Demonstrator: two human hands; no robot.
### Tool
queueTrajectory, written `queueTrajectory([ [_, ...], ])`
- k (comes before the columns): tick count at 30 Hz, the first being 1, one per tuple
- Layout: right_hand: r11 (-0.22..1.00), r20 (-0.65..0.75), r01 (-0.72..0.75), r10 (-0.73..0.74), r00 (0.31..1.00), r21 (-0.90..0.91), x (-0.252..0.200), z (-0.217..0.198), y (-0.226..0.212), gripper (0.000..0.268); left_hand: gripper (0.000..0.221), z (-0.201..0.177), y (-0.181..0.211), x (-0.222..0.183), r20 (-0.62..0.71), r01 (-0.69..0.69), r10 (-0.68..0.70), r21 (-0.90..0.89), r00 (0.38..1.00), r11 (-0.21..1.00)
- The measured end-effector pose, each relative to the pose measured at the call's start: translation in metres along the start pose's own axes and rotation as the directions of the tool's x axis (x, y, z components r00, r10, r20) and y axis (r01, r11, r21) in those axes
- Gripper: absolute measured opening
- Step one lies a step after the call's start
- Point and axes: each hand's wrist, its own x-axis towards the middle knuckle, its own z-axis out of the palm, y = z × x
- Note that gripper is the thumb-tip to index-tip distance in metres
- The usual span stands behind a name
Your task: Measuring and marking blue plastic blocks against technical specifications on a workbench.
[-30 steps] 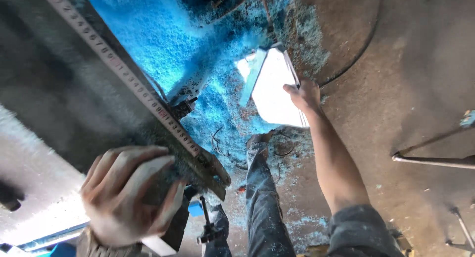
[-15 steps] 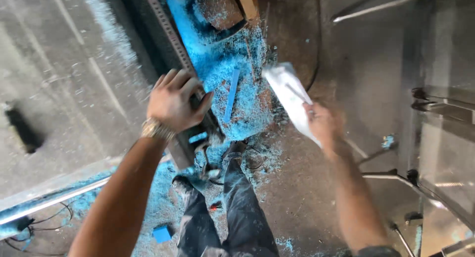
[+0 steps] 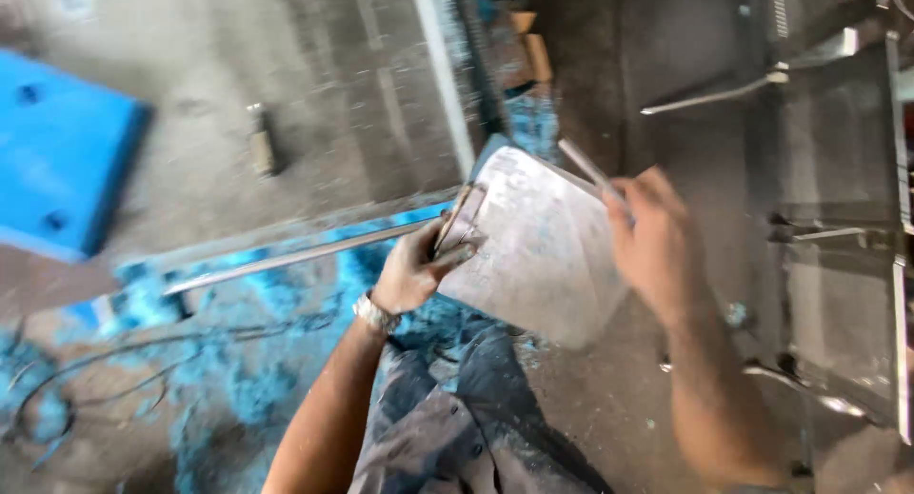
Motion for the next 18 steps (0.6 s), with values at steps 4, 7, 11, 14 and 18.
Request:
queueTrajectory([
  [4,0.324,0.336,-0.206,-0.423,0.842,0.924,-0.054,0.093,-0.136,0.038,0.034,-0.05,-0.032,-0.119,-0.245,-0.058,-0.036,-0.366,0.969,0.929],
  [7,0.005,0.421,-0.541,-0.634,0.649,0.841,-0.049,0.194,-0.19,0.047,0.028,-0.09,-0.065,-0.21,-0.393,-0.089,-0.092,-0.418,0.915,0.904],
  [11,0.311,0.396,-0.306,-0.289,0.872,0.9,0.01,0.249,-0.151,0.047,0.026,-0.145,-0.066,-0.331,-0.6,-0.11,-0.218,-0.461,0.769,0.88],
  [14,0.677,0.19,-0.155,0.023,0.982,0.719,0.015,0.245,-0.131,0.034,0.028,-0.16,-0.063,-0.402,-0.732,-0.199,-0.267,-0.482,0.626,0.854],
  [18,0.553,0.342,-0.195,-0.175,0.923,0.81,-0.035,0.212,-0.244,0.029,0.025,-0.165,-0.081,-0.445,-0.868,-0.336,-0.241,-0.404,0.435,0.851],
])
